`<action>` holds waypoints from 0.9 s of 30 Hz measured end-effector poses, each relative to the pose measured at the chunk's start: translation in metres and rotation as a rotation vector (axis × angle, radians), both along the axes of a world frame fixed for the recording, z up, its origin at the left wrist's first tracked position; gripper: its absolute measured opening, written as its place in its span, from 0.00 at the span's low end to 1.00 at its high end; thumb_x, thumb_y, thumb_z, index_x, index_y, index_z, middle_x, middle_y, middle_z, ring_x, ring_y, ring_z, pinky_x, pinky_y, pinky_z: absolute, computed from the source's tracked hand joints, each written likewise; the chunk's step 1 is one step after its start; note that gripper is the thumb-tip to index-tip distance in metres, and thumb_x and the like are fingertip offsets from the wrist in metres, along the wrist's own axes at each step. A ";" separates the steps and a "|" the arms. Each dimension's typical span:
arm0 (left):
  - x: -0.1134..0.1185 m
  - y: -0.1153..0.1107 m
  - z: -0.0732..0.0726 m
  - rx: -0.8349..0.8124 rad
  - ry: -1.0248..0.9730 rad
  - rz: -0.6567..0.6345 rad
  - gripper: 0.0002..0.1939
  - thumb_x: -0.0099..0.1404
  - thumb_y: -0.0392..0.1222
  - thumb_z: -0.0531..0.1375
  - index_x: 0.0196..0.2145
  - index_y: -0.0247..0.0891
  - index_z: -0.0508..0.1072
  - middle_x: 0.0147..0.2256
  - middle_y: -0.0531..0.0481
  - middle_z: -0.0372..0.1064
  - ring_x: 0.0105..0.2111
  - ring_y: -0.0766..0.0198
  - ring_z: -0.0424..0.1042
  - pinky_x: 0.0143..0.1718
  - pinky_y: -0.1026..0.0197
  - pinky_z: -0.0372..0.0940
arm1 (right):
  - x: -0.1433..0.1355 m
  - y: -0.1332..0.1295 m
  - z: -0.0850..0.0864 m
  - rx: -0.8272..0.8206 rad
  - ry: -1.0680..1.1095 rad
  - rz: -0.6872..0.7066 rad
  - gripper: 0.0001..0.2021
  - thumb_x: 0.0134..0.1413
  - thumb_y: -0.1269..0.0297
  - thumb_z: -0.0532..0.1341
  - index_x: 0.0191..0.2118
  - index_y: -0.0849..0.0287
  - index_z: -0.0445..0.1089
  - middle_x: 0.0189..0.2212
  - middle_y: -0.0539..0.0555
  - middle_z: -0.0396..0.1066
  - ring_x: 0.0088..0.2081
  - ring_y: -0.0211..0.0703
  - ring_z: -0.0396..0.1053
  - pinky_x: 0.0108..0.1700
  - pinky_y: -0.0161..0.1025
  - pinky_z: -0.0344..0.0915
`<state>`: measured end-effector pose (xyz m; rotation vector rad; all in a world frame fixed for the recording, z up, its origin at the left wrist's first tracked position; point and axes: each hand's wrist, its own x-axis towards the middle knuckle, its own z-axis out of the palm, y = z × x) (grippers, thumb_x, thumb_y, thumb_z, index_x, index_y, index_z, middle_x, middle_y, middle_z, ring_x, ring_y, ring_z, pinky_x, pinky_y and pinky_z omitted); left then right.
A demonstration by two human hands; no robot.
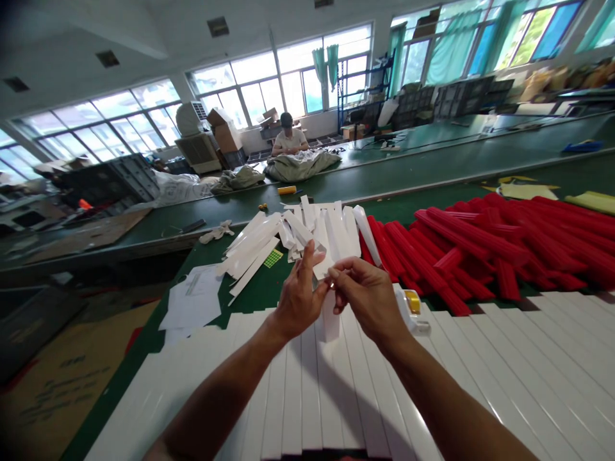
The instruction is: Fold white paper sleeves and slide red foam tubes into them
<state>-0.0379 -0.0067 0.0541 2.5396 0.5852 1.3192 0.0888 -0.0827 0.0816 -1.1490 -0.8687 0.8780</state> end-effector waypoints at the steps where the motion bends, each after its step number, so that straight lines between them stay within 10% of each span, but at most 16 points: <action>1: 0.001 -0.001 -0.001 0.006 -0.002 0.009 0.41 0.69 0.37 0.55 0.69 0.37 0.33 0.55 0.35 0.68 0.55 0.50 0.68 0.55 0.43 0.67 | 0.000 0.001 0.000 -0.010 -0.012 -0.008 0.18 0.45 0.52 0.72 0.32 0.61 0.70 0.21 0.49 0.71 0.15 0.34 0.65 0.16 0.33 0.66; 11: 0.003 -0.011 0.004 0.005 0.016 0.009 0.40 0.69 0.36 0.55 0.69 0.39 0.33 0.58 0.34 0.62 0.55 0.50 0.67 0.55 0.43 0.67 | 0.021 0.008 0.021 -0.367 0.126 0.230 0.20 0.35 0.55 0.75 0.24 0.61 0.65 0.18 0.50 0.69 0.12 0.31 0.58 0.11 0.31 0.62; 16: -0.005 -0.014 0.013 -0.041 0.017 -0.016 0.26 0.66 0.33 0.56 0.61 0.40 0.59 0.60 0.36 0.54 0.61 0.50 0.60 0.56 0.46 0.67 | 0.031 0.010 0.024 -0.444 0.195 0.380 0.18 0.37 0.57 0.74 0.21 0.64 0.68 0.16 0.48 0.65 0.12 0.28 0.56 0.11 0.29 0.61; 27: -0.015 -0.005 0.013 -0.116 0.032 -0.148 0.22 0.63 0.34 0.54 0.55 0.34 0.67 0.56 0.37 0.63 0.59 0.51 0.63 0.60 0.44 0.62 | 0.003 0.007 -0.041 -0.212 -0.179 -0.080 0.25 0.48 0.39 0.64 0.37 0.59 0.65 0.14 0.44 0.61 0.12 0.33 0.54 0.13 0.30 0.49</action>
